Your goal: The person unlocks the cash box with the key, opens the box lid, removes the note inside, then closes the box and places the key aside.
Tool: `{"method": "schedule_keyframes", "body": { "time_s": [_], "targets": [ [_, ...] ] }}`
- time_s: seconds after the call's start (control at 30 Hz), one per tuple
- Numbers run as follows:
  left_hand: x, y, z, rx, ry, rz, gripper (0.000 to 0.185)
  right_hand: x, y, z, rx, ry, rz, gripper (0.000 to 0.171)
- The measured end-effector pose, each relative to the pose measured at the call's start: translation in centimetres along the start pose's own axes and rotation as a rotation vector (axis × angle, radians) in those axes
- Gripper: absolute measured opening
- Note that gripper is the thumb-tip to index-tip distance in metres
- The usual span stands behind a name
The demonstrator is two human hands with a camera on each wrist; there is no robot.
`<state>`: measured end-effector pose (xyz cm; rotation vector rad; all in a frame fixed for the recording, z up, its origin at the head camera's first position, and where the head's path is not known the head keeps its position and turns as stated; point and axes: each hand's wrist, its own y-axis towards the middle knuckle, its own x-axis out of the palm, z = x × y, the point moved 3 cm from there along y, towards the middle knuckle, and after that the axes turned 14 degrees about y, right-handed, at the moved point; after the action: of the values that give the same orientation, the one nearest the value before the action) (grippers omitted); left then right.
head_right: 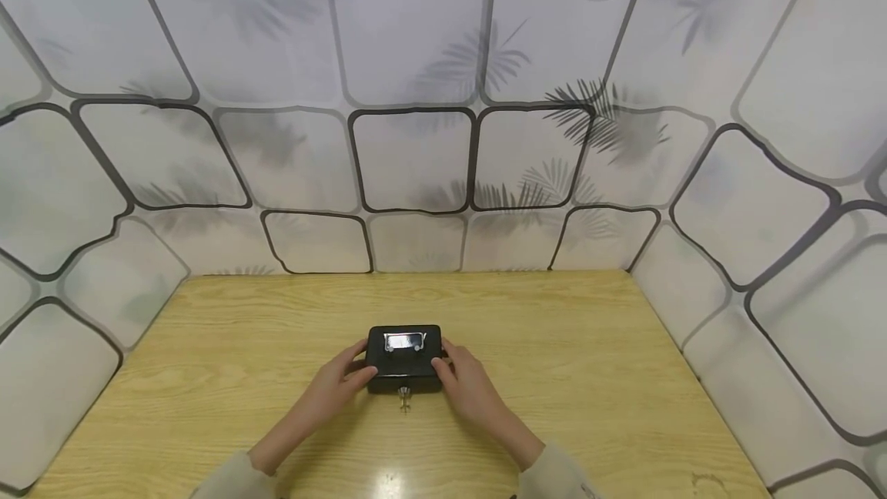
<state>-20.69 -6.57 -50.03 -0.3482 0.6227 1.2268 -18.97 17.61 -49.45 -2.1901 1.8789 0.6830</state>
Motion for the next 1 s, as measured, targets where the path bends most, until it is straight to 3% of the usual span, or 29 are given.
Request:
{"method": "schedule_keyframes", "body": {
  "time_s": [0.27,0.5,0.77,1.0],
  "targets": [
    [0.1,0.0,-0.1,0.019,0.02,0.02,0.059,0.0,0.0,-0.1,-0.004,0.006,0.009,0.049],
    [0.2,0.0,0.0,0.025,0.029,0.024,0.058,-0.2,-0.3,-0.6,0.027,0.022,0.08,0.038],
    [-0.2,-0.2,0.4,0.043,0.034,0.009,0.06,-0.4,-1.4,-1.0,0.066,0.028,0.086,0.036],
    [-0.2,-0.2,0.3,0.066,0.088,-0.006,0.06,-0.7,-2.3,-2.1,0.071,0.065,0.157,0.022]
  ]
}}
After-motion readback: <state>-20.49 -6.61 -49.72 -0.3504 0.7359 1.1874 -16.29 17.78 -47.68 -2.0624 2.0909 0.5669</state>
